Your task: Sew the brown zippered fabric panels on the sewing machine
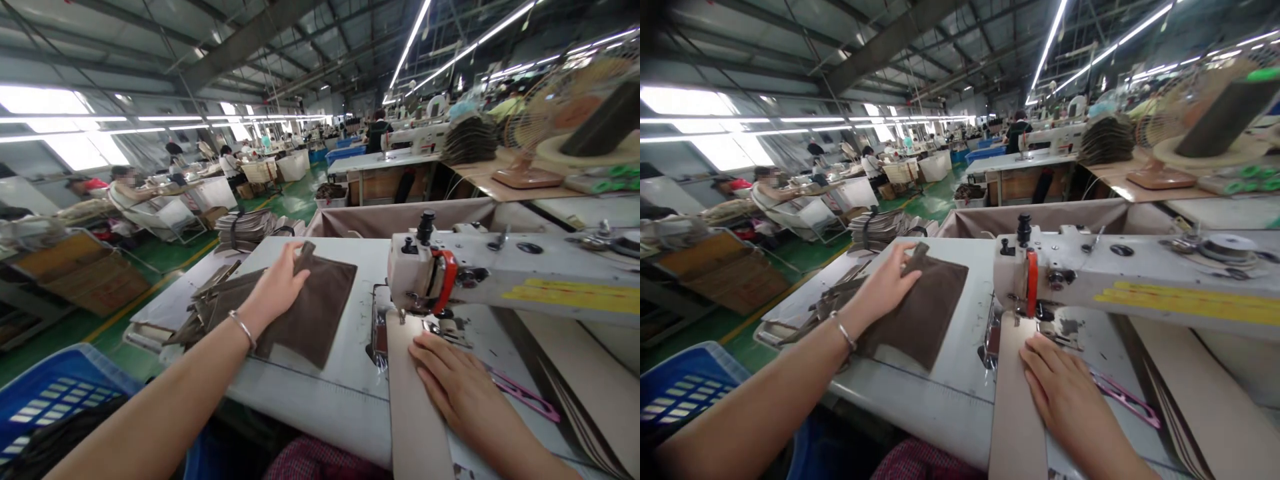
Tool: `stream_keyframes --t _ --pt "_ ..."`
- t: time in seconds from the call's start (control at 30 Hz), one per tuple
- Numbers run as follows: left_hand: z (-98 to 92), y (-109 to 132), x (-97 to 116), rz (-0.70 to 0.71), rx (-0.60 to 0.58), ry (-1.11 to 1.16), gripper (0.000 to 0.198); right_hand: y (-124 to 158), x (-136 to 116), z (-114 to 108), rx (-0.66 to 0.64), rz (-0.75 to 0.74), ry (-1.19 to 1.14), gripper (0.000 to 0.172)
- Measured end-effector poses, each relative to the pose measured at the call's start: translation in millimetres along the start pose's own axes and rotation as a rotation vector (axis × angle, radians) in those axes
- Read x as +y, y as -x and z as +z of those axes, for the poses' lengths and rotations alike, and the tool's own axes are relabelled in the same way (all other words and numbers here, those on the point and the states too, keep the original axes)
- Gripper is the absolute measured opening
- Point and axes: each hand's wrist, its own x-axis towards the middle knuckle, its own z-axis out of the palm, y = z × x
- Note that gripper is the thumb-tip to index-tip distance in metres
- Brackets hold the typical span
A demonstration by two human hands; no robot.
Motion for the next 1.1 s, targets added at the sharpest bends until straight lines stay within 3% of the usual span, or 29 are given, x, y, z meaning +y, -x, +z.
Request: stream_keyframes --t 0.07,0.1,0.2,0.27,0.37,0.5,0.63,0.8,1.1 --pt "31.4 16.0 13.4 0.052 -0.058 -0.021 0.067 -7.1 4.0 -2.6 -0.013 -0.043 -0.009 0.029" --pt "48.8 22.0 19.3 0.115 -0.097 -0.048 0.065 -10.5 5.9 -3.4 -0.017 -0.062 -0.012 0.027" --pt "92.3 27.7 33.4 0.242 -0.241 0.019 0.046 -17.7 8.9 -2.5 -0.007 -0.079 -0.008 0.029" --pt "107.3 22.8 39.3 0.226 -0.285 0.095 0.032 -19.3 8.3 -0.6 0.004 -0.068 0.004 0.035" --pt "110.8 13.2 43.4 0.166 -0.265 0.152 0.016 -19.3 5.5 0.7 0.013 -0.066 0.018 0.04" --pt "106.0 9.3 54.2 0.194 -0.281 0.277 0.018 -20.1 2.2 -1.1 0.01 -0.052 0.015 0.038" --pt "115.8 8.4 84.7 0.224 -0.359 0.446 0.019 -21.5 0.5 -3.1 0.001 -0.004 0.013 0.04" --pt "131.4 4.1 115.0 0.166 -0.313 0.444 0.011 -21.5 0.1 -3.5 -0.034 0.007 0.017 0.044" --pt "133.4 -0.6 117.9 0.131 -0.322 0.403 0.012 -22.3 -2.3 -3.4 -0.037 0.039 0.037 0.046"
